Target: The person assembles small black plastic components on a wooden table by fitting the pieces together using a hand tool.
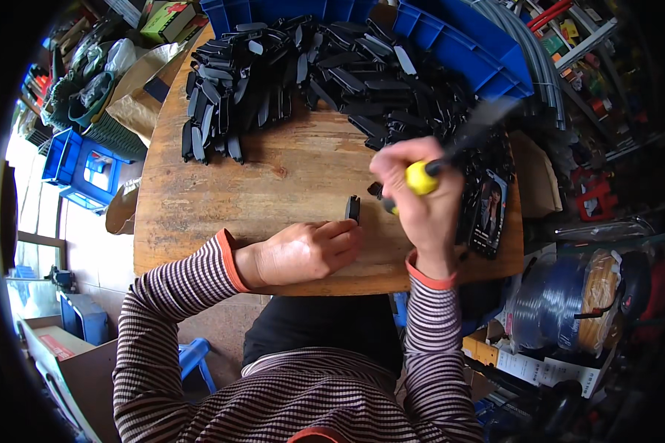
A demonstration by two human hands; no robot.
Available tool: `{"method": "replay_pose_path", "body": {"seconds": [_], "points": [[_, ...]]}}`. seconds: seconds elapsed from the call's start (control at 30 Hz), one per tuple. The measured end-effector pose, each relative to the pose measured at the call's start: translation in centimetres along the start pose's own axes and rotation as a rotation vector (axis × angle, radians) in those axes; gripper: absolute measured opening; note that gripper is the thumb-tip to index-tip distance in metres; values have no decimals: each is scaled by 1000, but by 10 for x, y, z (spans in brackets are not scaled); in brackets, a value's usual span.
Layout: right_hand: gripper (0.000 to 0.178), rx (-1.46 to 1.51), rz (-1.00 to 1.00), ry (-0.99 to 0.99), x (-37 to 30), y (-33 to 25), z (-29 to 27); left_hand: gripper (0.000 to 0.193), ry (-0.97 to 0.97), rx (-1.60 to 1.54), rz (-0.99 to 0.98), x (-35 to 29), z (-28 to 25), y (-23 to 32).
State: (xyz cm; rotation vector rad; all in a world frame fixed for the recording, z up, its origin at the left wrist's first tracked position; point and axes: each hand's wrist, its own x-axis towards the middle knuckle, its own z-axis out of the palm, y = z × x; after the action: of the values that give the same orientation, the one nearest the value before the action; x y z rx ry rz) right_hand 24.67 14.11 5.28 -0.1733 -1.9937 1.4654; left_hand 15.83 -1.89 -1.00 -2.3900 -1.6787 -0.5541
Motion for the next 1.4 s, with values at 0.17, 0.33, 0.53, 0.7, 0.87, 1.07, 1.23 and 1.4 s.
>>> {"method": "replay_pose_path", "body": {"seconds": [0.17, 0.33, 0.53, 0.7, 0.87, 1.07, 1.23, 1.4], "points": [[16, 141, 119, 19, 10, 34, 23, 32, -8, -2, -2, 3, 0, -4], [8, -232, 75, 131, 8, 12, -17, 40, -2, 39, 2, 4, 7, -11], [19, -868, -143, -233, -9, 48, -17, 39, 8, 144, -307, -13, 0, -51], [23, -944, -144, -254, -16, 49, -18, 30, 194, 242, -702, -22, -22, -110], [21, -975, -212, -200, -19, 42, -9, 30, 233, 333, -858, -33, -16, -127], [21, -848, 73, -363, -43, 18, -7, 30, 175, 402, -747, -31, -13, -134], [21, -598, -28, -341, -55, 34, -7, 30, 136, 253, -758, -23, -13, -125], [21, -660, -23, -354, -62, 21, -18, 31, 253, -105, -792, -26, -28, -123]]}}
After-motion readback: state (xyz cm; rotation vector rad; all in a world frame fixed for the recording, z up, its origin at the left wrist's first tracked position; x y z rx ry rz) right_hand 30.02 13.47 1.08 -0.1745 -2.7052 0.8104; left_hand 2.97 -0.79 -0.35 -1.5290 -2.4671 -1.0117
